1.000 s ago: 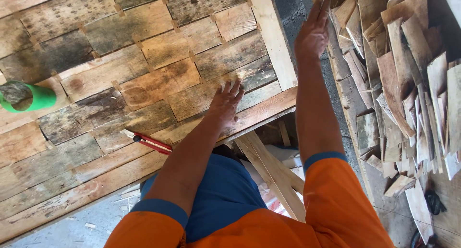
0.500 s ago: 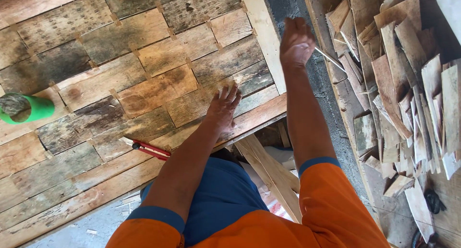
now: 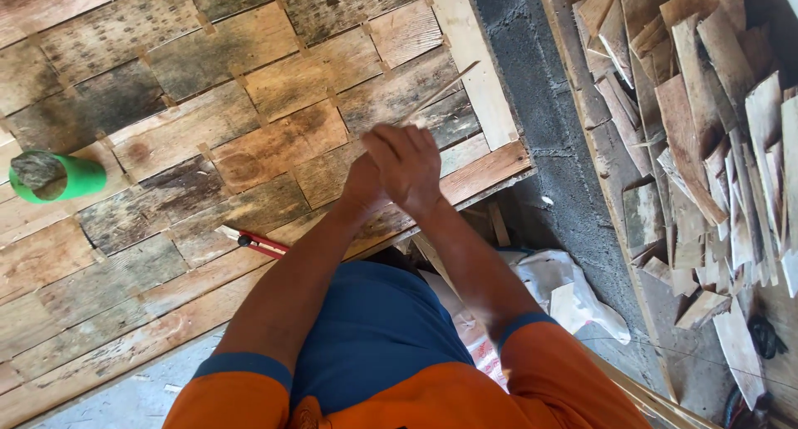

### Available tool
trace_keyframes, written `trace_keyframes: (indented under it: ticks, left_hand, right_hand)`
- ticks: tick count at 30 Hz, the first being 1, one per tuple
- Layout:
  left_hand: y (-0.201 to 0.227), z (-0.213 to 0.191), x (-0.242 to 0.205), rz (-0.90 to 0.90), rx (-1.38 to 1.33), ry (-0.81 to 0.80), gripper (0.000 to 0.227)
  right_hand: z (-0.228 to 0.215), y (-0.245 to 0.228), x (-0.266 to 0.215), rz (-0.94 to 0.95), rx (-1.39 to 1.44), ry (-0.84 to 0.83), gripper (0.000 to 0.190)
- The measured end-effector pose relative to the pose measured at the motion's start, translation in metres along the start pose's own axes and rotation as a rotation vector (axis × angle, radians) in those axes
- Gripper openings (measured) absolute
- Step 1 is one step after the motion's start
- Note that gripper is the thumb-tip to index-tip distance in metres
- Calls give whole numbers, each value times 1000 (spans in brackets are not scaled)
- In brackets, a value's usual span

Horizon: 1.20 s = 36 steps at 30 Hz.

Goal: Cutting and fitting small wooden strips to create a decorative wood panel.

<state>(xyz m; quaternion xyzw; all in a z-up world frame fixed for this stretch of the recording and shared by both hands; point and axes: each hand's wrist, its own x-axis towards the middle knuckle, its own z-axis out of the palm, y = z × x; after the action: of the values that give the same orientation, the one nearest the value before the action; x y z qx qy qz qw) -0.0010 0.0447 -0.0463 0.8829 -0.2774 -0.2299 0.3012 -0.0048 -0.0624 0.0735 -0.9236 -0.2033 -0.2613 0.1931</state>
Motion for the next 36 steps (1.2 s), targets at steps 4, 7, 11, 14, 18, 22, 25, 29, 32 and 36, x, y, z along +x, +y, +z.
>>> trace_keyframes:
  ticks: [4,7,11,14,18,22,25,29,32,36]
  left_hand:
    - [-36,30,-5,-244,-874,173,35]
    - [-32,11,-20,-339,-1475,13,38]
    - [-10,-19,-41,-403,-1597,-140,35]
    - [-15,-12,-41,-509,-1575,-149,32]
    - [-40,14,-30,-501,-1378,-47,30]
    - [-54,41,-30,-425,-1183,80,25]
    - [-45,37,-40,-342,-866,207,23]
    - [-23,24,-53,-284,-411,286,26]
    - [4,-5,-58,-287,-53,114,36]
    - [10,-9,-51,-152,271,-22,52]
  right_hand:
    - [-16,-40,-31,26,128,-15,21]
    - [-21,-54,-59,-19,215,-170,32]
    - [-17,-61,-85,-10,257,-219,31]
    - [-18,-63,-96,-50,295,-262,26]
    - [-13,-54,-117,-36,344,-323,36]
    - [5,-14,-135,328,253,-72,22]
    - [23,57,-151,542,107,-64,10]
    - [30,127,-153,527,-143,-135,12]
    - [31,160,-149,476,-201,-188,17]
    - [22,173,-138,425,-171,-330,28]
